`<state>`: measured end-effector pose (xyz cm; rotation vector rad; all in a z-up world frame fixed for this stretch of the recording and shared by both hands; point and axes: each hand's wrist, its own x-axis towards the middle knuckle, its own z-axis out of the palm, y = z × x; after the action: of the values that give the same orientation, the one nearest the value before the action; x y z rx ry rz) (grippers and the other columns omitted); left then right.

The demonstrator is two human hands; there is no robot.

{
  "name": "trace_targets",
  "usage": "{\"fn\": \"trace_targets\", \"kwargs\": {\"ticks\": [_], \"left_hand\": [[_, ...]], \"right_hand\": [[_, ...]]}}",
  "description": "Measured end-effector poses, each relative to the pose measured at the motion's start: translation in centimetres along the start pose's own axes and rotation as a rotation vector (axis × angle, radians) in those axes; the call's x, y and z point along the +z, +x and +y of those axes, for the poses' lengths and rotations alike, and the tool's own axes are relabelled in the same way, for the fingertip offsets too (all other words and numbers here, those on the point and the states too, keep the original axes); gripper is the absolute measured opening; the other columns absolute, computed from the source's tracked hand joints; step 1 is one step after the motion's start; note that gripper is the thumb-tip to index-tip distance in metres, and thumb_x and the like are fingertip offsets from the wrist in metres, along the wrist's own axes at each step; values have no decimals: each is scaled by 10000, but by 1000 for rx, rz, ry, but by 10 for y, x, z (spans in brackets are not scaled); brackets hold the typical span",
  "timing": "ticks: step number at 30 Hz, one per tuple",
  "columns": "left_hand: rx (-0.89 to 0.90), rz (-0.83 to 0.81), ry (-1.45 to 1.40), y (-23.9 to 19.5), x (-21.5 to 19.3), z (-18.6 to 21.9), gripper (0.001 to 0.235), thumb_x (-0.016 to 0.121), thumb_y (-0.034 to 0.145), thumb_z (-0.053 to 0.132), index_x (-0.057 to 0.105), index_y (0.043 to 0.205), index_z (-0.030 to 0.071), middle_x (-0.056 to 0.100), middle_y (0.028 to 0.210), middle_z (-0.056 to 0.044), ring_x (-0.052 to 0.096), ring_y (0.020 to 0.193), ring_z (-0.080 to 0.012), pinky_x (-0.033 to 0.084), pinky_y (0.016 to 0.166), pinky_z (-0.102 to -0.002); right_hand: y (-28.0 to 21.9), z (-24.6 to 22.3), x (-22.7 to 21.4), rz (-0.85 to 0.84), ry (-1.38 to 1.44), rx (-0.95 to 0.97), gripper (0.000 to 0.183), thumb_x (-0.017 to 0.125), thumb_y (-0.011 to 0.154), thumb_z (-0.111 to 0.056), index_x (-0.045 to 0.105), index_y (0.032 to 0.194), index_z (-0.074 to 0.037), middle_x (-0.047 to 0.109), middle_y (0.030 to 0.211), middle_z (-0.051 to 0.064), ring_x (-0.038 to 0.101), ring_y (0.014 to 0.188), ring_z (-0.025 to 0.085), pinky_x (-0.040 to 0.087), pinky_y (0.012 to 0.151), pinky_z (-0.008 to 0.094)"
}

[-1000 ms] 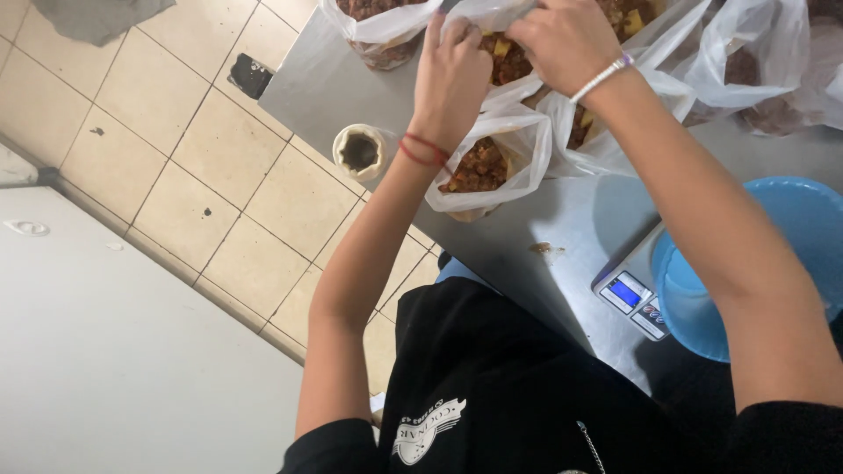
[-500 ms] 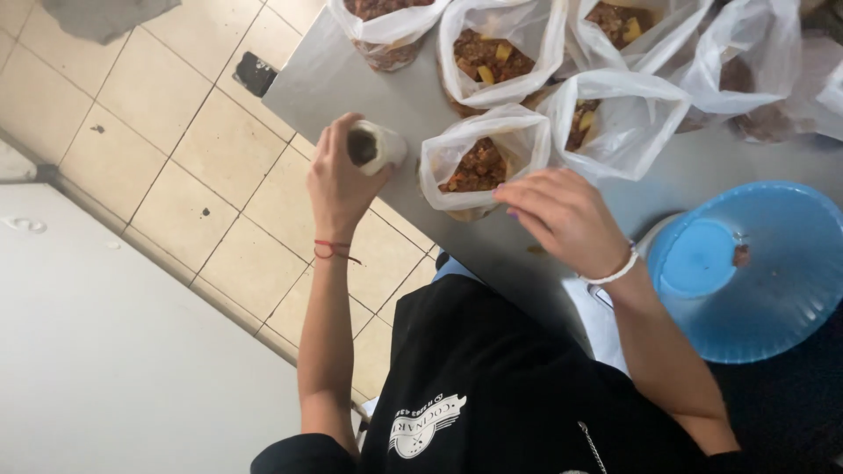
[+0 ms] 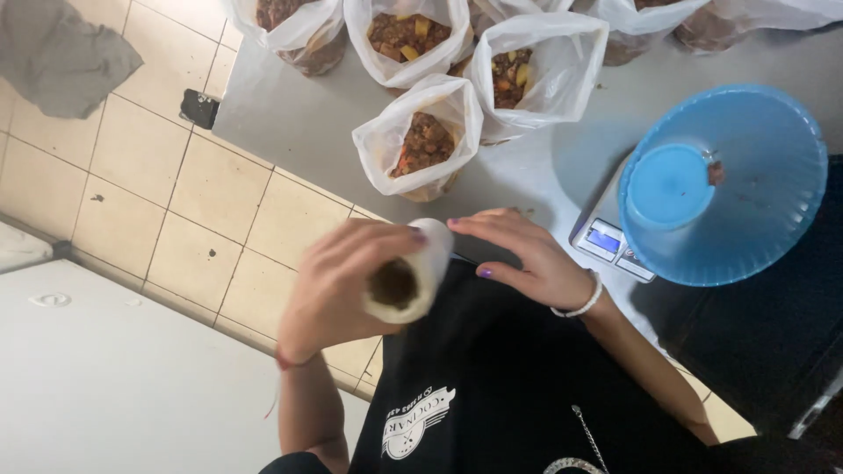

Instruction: Scoop cooked food from a large container into individual plastic bags for portioning.

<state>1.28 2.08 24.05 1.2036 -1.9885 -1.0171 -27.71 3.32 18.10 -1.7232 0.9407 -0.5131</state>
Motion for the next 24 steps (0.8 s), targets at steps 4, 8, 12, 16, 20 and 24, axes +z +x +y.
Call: {"fn": "trace_targets", "kwargs": {"ticks": [4,8,12,16,20,24], "left_hand": [[124,-271,-115,14,65,-11,601,881,615,138,711,1190,188,719,1188,5,663,1051,-253,547,925,-369],[273,-346,-290,26,116,-18,547,862,706,141,688,1221,197,710,1229,46,657,1141,-239,547,1028,-362],[386,-467,-336,34,170,-18,510,836,730,162,679,1215,176,691,1241,16,627,1198,-269,484,1082,-390],[409,-564,-445,36,219,-20,441,819,845,184,646,1251,176,690,1290,16,639,1254,-223,452,1134,-376],[382,-723,-484,34,257,-20,501,814,826,186,640,1295,177,667,1311,-4,629,1265,-223,457,1136,-383],[381,-814,-504,37,281,-14,563,813,849,181,604,1371,162,587,1480,-44,573,1348,-262,442,1178,-401]], "right_hand": [[-19,34,-2,-116,101,-10,741,806,782,-123,503,1454,-38,543,1477,124,505,1351,322,384,1143,430],[-54,54,-12,-134,135,164,684,839,731,-116,588,1366,-63,613,1381,91,547,1272,288,427,1086,411],[-101,81,-15,-24,122,255,638,836,716,-77,635,1321,-65,625,1395,80,560,1237,267,449,1045,399],[-164,104,0,185,167,315,657,863,680,-55,640,1298,-41,626,1382,106,562,1239,272,441,1047,402],[-211,113,23,354,179,421,655,872,684,-59,641,1296,-27,647,1332,134,593,1204,281,463,1026,389],[-250,123,47,532,109,514,556,863,763,-60,663,1280,-13,680,1208,144,650,1113,273,503,999,366]]}}
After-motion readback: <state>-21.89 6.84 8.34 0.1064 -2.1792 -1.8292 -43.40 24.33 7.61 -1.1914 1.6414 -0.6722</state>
